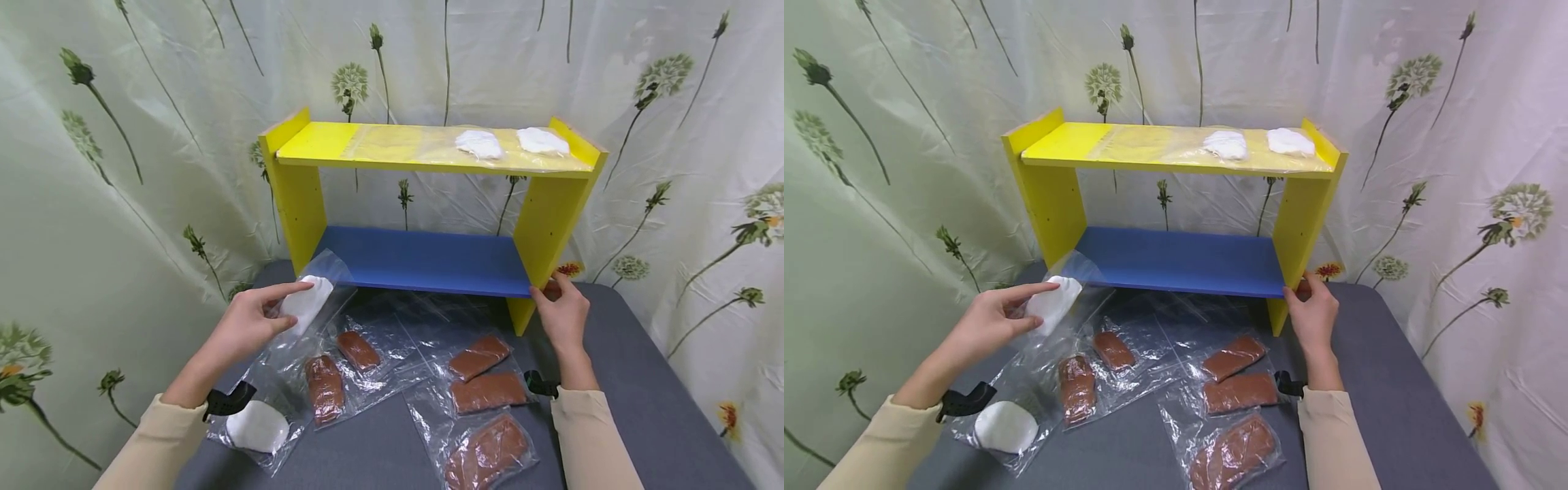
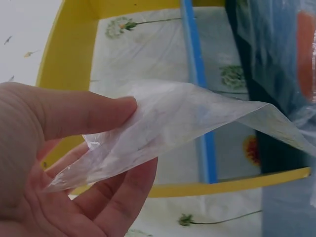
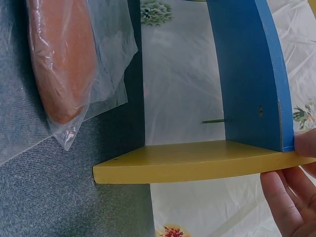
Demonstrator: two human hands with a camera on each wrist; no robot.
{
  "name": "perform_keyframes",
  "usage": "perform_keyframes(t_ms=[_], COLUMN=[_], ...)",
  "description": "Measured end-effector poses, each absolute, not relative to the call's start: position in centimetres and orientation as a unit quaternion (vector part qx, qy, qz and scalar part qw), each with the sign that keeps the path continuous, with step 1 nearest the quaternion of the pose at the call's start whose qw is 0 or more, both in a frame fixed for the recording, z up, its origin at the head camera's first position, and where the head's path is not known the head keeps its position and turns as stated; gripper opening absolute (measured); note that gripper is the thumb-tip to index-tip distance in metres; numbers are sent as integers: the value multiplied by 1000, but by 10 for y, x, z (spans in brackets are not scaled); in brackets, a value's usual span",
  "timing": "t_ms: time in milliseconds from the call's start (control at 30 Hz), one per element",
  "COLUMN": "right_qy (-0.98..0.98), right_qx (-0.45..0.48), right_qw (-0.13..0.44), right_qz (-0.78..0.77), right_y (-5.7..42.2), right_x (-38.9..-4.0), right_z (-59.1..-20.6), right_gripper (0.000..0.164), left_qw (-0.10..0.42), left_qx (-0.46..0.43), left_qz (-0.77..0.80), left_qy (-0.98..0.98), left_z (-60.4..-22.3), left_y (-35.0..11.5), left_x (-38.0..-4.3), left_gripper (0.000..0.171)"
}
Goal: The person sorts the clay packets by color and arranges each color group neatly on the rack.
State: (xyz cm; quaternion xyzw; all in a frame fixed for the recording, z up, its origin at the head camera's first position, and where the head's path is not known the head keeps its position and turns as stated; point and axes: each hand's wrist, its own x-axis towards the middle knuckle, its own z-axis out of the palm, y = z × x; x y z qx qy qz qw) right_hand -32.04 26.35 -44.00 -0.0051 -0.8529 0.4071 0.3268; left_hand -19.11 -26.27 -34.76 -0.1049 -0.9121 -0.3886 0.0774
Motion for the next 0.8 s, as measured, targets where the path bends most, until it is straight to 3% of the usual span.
perform_keyframes(t_ms=[800], right_qy=[-850], right_qx=[3], right_qw=[324], right_qz=[416], right_y=[263], right_x=[-319], right_z=[-439], right_gripper=[41], left_qw=[215], left_qx=[-336], left_qz=[-316], left_qy=[-861], left_z=[-283], left_y=[-235], left_x=[-205], left_gripper=[65])
